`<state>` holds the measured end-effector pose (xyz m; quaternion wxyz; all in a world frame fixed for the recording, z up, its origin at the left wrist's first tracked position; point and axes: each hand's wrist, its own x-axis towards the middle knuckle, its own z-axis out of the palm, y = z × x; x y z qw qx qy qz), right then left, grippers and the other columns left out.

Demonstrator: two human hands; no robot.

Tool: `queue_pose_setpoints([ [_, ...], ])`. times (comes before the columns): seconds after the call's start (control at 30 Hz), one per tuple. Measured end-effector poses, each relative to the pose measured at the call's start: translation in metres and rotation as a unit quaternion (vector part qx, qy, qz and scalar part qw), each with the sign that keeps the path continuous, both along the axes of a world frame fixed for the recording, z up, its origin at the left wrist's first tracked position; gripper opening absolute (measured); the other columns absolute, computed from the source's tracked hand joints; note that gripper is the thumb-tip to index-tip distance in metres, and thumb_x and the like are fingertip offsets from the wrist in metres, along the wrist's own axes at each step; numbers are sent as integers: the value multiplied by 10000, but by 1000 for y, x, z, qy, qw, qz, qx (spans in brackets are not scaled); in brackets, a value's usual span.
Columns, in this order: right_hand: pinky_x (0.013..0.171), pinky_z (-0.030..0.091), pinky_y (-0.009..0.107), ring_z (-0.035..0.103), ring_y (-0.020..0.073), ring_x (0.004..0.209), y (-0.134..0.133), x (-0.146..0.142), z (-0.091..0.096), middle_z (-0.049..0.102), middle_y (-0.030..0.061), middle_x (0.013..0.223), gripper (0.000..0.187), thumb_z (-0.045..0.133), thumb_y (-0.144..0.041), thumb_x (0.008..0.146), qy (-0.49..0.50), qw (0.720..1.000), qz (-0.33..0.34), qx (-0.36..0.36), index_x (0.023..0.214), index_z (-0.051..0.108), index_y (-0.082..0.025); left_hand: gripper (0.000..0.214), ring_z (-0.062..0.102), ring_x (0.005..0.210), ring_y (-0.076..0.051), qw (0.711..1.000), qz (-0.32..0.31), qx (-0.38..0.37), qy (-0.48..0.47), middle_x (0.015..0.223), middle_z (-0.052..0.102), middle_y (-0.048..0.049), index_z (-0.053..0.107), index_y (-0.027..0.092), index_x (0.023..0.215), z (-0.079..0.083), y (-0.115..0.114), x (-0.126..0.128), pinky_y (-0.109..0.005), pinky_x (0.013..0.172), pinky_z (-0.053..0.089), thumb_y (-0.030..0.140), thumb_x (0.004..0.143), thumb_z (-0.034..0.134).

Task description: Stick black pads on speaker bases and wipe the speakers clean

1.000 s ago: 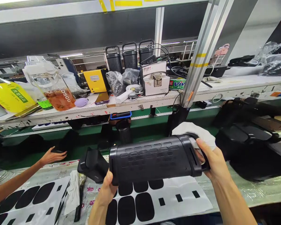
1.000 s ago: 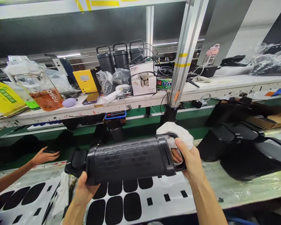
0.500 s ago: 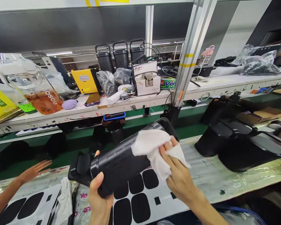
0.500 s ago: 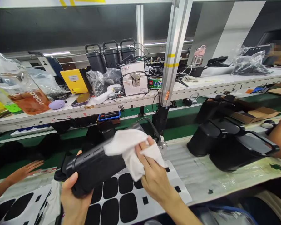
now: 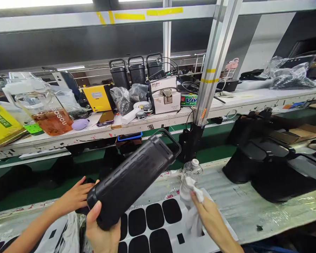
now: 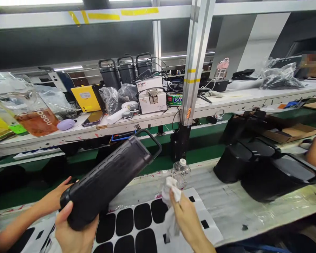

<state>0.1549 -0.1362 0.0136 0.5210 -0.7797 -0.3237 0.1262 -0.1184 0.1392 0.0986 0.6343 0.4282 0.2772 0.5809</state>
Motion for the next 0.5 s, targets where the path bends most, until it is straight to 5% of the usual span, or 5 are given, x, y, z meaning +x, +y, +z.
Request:
queue_pose_setpoints([
  [0.13, 667, 529, 354, 660, 269, 724, -11, 13, 12, 702, 77, 694, 544, 597, -677, 752, 259, 963, -55, 38, 699, 703, -146, 172, 720, 918, -185, 992, -51, -97, -61, 807, 745, 93, 681, 344, 925, -30, -65, 20, -320, 824, 594, 353, 790, 574],
  [0.2, 643, 512, 324, 651, 251, 724, -9, 12, 30, 698, 70, 699, 527, 636, -652, 743, 274, 951, -93, 107, 755, 718, -132, 302, 678, 1069, -236, 983, 38, -158, -88, 943, 762, 73, 691, 348, 996, -32, -98, 38, -324, 810, 600, 437, 722, 600],
  [0.3, 722, 519, 321, 666, 257, 846, 1, 1, 47, 718, 78, 802, 490, 614, -594, 805, 193, 944, -159, 214, 915, 731, -131, 416, 637, 1146, -275, 955, 121, -252, -95, 1040, 760, 54, 694, 342, 1073, -20, -120, 59, -346, 817, 595, 445, 680, 604],
  [0.43, 909, 495, 383, 631, 283, 1080, 20, -8, 65, 708, 97, 1087, 416, 648, -524, 803, -3, 926, -166, 338, 1024, 694, -174, 543, 631, 1160, -289, 954, 107, -258, -107, 1106, 749, 9, 671, 307, 1170, -9, -122, 68, -376, 911, 557, 461, 657, 584],
  [0.5, 916, 485, 419, 620, 315, 1093, 24, -1, 84, 697, 128, 1110, 431, 665, -559, 759, -33, 919, -224, 323, 927, 681, -161, 601, 639, 1150, -292, 960, 89, -241, -109, 1124, 743, -14, 648, 281, 1222, -12, -124, 67, -384, 944, 539, 458, 652, 582],
])
